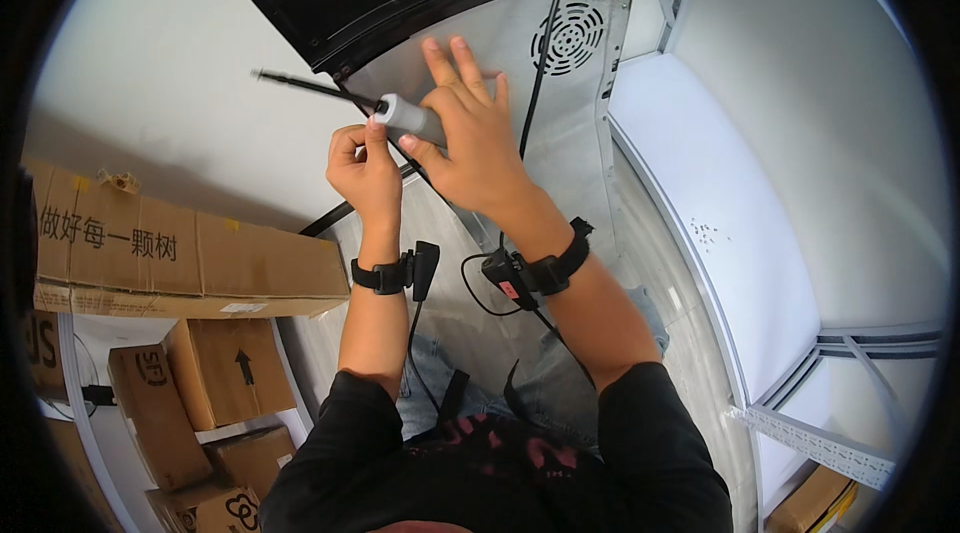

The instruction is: The person wipes the interior of an electronic device with a blue cloth, then attaches a metal backplate using a screwdriver to secure multiple screws.

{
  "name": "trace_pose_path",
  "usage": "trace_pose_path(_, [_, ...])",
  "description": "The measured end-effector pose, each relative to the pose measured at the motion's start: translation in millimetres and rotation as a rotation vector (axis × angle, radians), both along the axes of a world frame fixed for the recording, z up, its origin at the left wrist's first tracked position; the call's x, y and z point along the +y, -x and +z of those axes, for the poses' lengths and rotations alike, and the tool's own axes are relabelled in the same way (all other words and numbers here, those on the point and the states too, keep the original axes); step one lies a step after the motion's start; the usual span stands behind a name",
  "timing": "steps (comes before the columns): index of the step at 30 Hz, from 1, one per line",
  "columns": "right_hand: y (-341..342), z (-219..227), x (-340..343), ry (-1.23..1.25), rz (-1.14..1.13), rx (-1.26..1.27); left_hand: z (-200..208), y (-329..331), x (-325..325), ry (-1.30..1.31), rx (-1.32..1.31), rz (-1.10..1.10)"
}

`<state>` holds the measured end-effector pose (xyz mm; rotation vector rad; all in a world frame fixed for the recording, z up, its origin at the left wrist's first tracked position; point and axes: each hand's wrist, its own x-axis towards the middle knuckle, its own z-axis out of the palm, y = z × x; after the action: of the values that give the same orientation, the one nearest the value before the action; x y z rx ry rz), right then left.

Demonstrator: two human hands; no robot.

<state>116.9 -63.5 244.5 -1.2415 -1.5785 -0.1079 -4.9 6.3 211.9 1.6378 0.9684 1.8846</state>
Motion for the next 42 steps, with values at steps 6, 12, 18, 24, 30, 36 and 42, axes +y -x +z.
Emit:
trace_pose_path(6, [6, -6, 2, -0.024, -0.002, -0.005, 3, 1, -6, -0.033, 0.032, 0.017])
trace_pose_path(12, [4, -5, 3, -0.034, -0.008, -0.004, 4, 4, -3, -0.02, 0.058, -0.019])
trace_pose_path(18, [5, -5, 5, -0.059, 0.002, 0.019, 7, 0, -3, -0.023, 0.0, 0.01])
trace_pose_path(24, [5, -2, 5, -0.069, 0.028, 0.061, 10, -1, -3, -0.052, 0.011, 0.043])
trace_pose_path(30, [4, 1, 5, -0.063, 0.062, 0.079, 10, 1, -3, -0.056, 0.024, 0.039])
trace_pose_path(36, [0, -2, 7, -0.002, 0.072, 0.05, 6, 11, -11, -0.019, 0.042, -0.047])
trace_pose_path(42, [1, 0, 10, -0.081, 0.1, 0.089, -16, 20, -7, -0.051, -0.038, -0.244])
